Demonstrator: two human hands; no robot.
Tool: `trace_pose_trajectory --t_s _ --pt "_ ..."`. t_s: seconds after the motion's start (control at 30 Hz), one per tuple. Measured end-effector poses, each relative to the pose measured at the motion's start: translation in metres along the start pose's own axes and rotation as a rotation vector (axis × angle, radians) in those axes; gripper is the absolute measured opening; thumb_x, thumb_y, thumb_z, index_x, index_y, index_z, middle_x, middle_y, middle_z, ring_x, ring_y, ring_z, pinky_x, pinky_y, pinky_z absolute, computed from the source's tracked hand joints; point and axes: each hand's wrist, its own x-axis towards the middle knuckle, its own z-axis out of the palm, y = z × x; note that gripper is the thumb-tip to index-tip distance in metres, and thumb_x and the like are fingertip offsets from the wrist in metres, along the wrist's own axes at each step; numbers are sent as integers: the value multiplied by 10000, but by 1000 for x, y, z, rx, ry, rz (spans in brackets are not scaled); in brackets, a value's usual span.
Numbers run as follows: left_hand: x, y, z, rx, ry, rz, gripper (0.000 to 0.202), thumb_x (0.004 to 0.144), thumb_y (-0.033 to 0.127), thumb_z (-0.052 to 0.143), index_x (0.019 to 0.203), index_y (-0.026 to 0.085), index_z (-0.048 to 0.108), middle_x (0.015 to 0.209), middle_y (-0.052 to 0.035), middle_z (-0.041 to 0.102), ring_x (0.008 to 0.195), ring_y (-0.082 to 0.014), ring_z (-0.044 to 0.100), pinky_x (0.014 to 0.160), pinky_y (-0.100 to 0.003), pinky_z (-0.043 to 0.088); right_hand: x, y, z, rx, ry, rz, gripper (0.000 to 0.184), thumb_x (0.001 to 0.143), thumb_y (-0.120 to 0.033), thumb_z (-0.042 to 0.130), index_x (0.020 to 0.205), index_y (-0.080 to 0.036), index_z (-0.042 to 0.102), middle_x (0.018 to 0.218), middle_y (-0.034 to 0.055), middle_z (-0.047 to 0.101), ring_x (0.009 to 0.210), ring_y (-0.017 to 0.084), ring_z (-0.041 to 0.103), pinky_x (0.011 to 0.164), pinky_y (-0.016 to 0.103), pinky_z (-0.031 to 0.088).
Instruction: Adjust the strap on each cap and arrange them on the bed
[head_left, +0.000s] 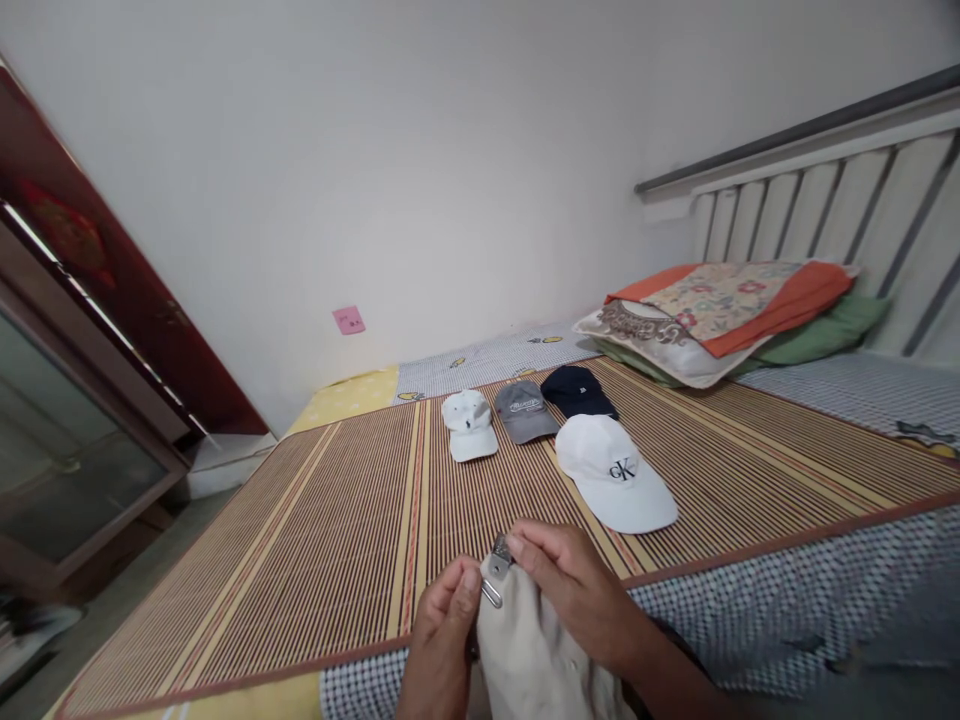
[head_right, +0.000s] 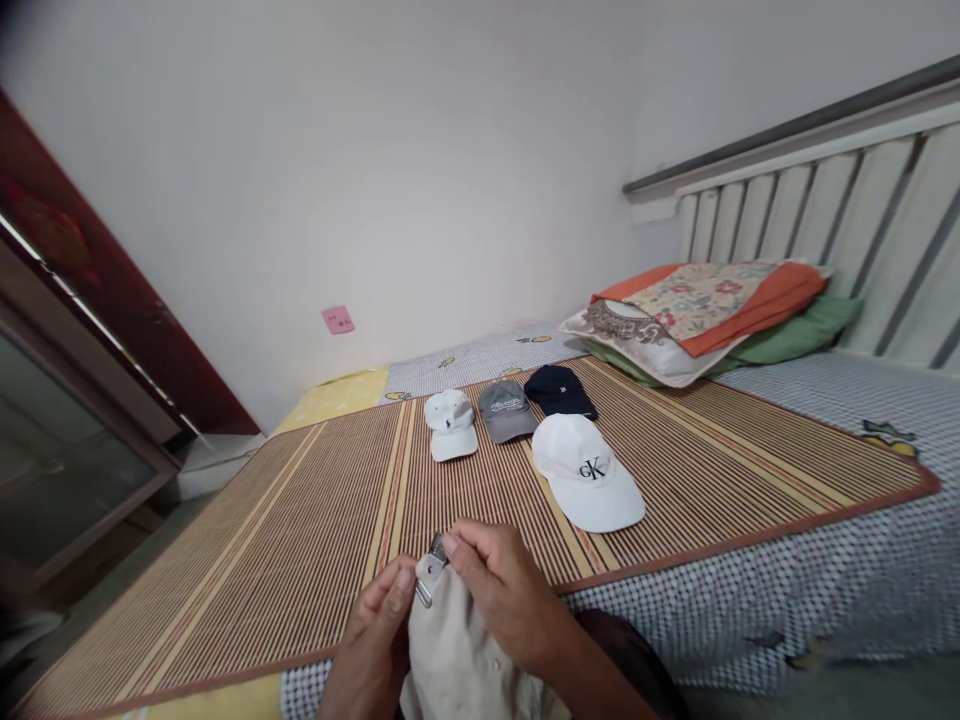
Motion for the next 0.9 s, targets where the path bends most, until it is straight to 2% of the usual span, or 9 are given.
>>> trace_pose_trajectory --t_s 0.1,0.17,0.23,0.4,0.53,0.6,0.73,0.9 --pt "2 0 -9 55 -196 -11 304 807 463 815 848 186 697 743 8 649 699 -125 573 661 -217 437 1 4 -1 31 22 -5 442 1021 -475 443 664 -231 351 638 -55 356 621 136 360 574 298 273" --pt "3 0 -14 122 -318 -16 306 797 437 828 928 180 727 802 -16 681 747 -139 596 708 -232 458 3 7 -1 46 51 2 446 1017 -495 454 668 -229 371 642 -53 369 626 138 366 572 296 283" --pt "2 1 -18 174 -377 -22 346 786 427 835 1013 181 746 876 -47 718 806 -170 630 780 -274 488 4 10 -2 59 90 9 452 1013 -508 464 668 -229 380 641 -52 369 626 138 362 569 295 290" --pt "2 -2 -19 148 -315 -6 314 809 388 818 1052 199 756 930 -62 754 837 -188 664 781 -284 503 5 15 -4 105 97 12 460 1005 -527 483 671 -224 394 650 -51 368 637 136 360 580 289 298" --pt "4 -8 -19 22 -313 -12 288 819 354 814 1052 197 751 911 -59 763 867 -197 690 842 -304 511 5 18 -7 184 -91 42 432 979 -546 546 726 -198 501 705 -36 440 668 136 394 597 285 309" --pt "4 -9 -20 2 -313 -25 273 816 352 817 1029 193 753 901 -63 766 862 -201 701 863 -321 517 5 20 -8 223 -130 52 418 964 -546 577 754 -186 538 727 -29 458 687 139 407 610 285 319" --pt "4 -10 -25 43 -341 -37 326 783 377 842 1046 201 764 910 -74 773 879 -220 710 878 -342 523 4 20 -8 275 -85 72 433 954 -568 584 758 -184 543 726 -32 436 691 138 404 619 285 325" --pt "5 -4 -31 199 -503 -75 527 700 441 893 1151 203 760 1004 -105 777 952 -265 700 882 -358 513 5 20 -12 269 13 73 465 948 -602 575 734 -192 522 698 -38 437 659 131 388 592 278 322"
